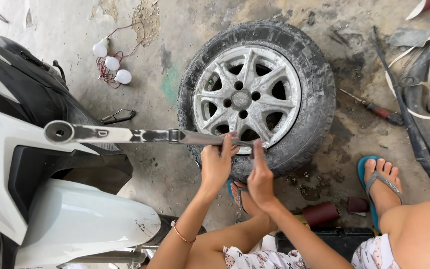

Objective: The person sits on the floor and sands the surface of a car wheel rim using a sanding block. They hold the rim steady with one hand while rubbing the sanding block against the spokes and edges.

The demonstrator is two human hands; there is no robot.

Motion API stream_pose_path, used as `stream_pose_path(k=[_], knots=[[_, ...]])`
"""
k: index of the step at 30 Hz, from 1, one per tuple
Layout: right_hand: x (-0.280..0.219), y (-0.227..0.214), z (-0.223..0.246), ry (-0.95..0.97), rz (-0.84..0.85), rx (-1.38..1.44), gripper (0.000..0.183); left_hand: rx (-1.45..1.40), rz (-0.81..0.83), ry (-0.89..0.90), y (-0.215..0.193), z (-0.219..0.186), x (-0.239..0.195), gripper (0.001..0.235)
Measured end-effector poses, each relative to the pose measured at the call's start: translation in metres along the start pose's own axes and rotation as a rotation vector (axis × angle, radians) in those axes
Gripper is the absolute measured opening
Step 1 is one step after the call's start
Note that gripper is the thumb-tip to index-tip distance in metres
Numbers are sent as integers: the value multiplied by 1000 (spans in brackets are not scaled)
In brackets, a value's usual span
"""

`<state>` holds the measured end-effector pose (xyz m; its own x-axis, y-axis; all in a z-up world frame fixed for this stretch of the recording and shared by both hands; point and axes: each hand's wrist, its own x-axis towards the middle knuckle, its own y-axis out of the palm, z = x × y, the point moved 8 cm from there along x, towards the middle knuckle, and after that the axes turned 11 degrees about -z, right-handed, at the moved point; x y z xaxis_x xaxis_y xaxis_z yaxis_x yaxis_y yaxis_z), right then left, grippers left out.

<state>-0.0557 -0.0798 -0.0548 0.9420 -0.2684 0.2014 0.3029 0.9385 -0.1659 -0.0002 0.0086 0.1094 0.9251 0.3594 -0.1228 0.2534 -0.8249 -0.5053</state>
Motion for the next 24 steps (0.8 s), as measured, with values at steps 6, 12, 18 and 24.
stream_pose_path(k=[6,12,18,24], knots=[[26,-13,72,67,12,91,60,-19,-3,-87,1,31,8,35],[-7,-2,10,-165,4,-126,57,-60,-53,-183,-3,32,4,36],[22,-13,70,45,36,99,54,-40,-57,-107,-5,17,0,36],[-6,3,-29,145,35,-19,63,-40,-42,80,7,23,-2,32]])
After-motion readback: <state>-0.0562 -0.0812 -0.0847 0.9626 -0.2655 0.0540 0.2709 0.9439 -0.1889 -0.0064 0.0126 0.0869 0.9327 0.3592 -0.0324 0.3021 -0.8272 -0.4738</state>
